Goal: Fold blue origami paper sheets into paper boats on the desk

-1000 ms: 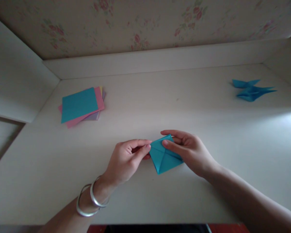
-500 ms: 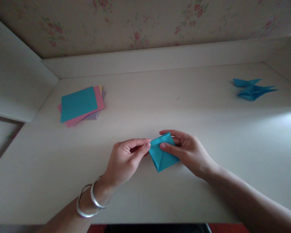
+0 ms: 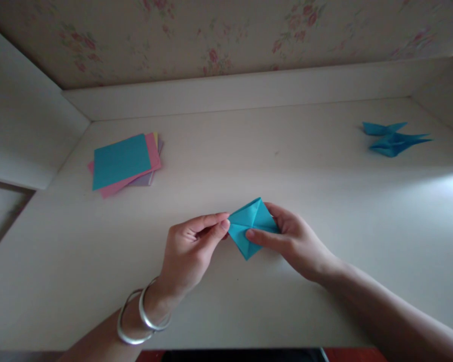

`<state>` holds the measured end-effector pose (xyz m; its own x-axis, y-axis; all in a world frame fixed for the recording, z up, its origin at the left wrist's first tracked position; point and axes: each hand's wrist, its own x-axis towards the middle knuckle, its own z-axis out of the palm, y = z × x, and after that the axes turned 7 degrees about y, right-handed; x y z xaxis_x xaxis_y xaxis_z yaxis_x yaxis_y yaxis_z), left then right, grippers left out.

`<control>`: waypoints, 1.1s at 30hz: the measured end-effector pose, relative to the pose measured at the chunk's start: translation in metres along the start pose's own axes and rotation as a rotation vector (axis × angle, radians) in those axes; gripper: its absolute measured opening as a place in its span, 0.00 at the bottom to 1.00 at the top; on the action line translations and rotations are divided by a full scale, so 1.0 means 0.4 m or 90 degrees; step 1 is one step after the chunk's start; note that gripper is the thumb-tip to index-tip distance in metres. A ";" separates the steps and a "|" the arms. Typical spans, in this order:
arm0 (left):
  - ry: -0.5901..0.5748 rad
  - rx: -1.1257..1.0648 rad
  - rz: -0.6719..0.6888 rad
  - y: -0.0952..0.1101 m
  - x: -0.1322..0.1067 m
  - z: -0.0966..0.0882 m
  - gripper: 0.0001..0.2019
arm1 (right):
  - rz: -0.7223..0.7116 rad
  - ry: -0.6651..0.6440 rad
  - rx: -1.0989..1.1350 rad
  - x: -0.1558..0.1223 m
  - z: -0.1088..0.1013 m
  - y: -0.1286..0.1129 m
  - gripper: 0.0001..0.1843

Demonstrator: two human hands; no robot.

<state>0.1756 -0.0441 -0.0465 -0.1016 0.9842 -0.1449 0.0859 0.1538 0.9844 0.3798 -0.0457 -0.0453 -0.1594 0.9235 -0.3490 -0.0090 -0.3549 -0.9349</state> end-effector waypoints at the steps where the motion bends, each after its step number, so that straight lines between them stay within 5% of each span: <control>1: -0.002 -0.010 -0.008 -0.002 -0.001 0.001 0.07 | 0.002 0.010 -0.012 0.000 0.000 0.001 0.16; 17: 0.077 -0.144 -0.083 -0.019 -0.002 0.020 0.11 | 0.038 0.079 0.054 0.000 0.018 0.012 0.35; 24: 0.103 -0.217 -0.137 -0.013 0.003 0.028 0.13 | 0.045 -0.034 0.087 -0.004 0.027 0.003 0.21; 33: 0.034 -0.185 -0.105 0.001 0.015 0.019 0.16 | -0.045 0.106 0.091 0.006 0.009 0.004 0.23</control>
<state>0.1826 -0.0374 -0.0477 -0.1430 0.9411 -0.3064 -0.2215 0.2713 0.9367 0.3760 -0.0445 -0.0476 0.0109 0.9537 -0.3006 -0.1555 -0.2953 -0.9427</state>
